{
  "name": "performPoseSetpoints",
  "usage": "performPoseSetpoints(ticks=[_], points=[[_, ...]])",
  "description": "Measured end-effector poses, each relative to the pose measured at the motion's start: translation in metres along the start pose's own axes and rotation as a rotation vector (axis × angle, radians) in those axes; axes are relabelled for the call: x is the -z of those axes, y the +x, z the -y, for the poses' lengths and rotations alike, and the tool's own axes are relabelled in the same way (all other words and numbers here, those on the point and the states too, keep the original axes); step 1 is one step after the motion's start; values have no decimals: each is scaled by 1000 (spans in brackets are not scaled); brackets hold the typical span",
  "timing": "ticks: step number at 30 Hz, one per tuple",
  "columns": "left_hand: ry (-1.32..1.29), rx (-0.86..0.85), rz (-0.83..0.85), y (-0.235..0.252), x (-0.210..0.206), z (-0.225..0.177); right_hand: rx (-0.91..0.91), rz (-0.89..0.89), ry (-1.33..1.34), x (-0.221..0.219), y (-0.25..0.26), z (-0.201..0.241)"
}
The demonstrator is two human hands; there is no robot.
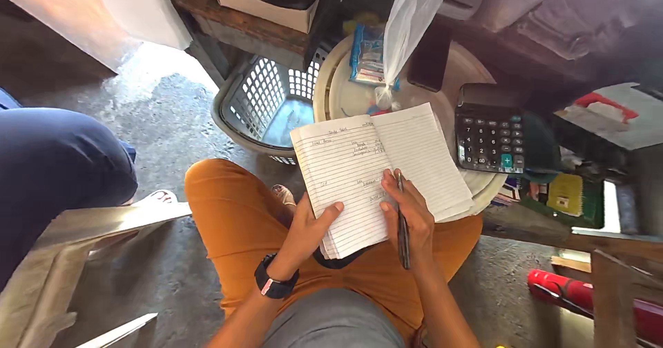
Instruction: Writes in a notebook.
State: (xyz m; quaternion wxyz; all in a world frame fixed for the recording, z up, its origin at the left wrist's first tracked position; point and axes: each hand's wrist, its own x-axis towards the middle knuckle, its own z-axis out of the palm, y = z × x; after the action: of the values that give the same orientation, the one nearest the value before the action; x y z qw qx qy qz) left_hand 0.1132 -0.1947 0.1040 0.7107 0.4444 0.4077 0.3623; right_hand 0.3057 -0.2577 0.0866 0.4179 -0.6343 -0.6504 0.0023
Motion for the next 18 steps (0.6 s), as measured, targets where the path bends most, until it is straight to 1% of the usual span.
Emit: performPoseSetpoints(ticks=[6, 11, 14, 18], points=[[-14, 27, 2, 5, -1, -4, -20, -33, -40, -1, -4, 6], [-51, 68, -46, 6, -3, 1, -74, -44, -99, 4, -15, 16], [-84, 83, -73, 6, -5, 5, -58, -93, -110, -1, -16, 13], [-70, 57, -26, 7, 0, 8, -21, -103, -90, -6, -12, 5]])
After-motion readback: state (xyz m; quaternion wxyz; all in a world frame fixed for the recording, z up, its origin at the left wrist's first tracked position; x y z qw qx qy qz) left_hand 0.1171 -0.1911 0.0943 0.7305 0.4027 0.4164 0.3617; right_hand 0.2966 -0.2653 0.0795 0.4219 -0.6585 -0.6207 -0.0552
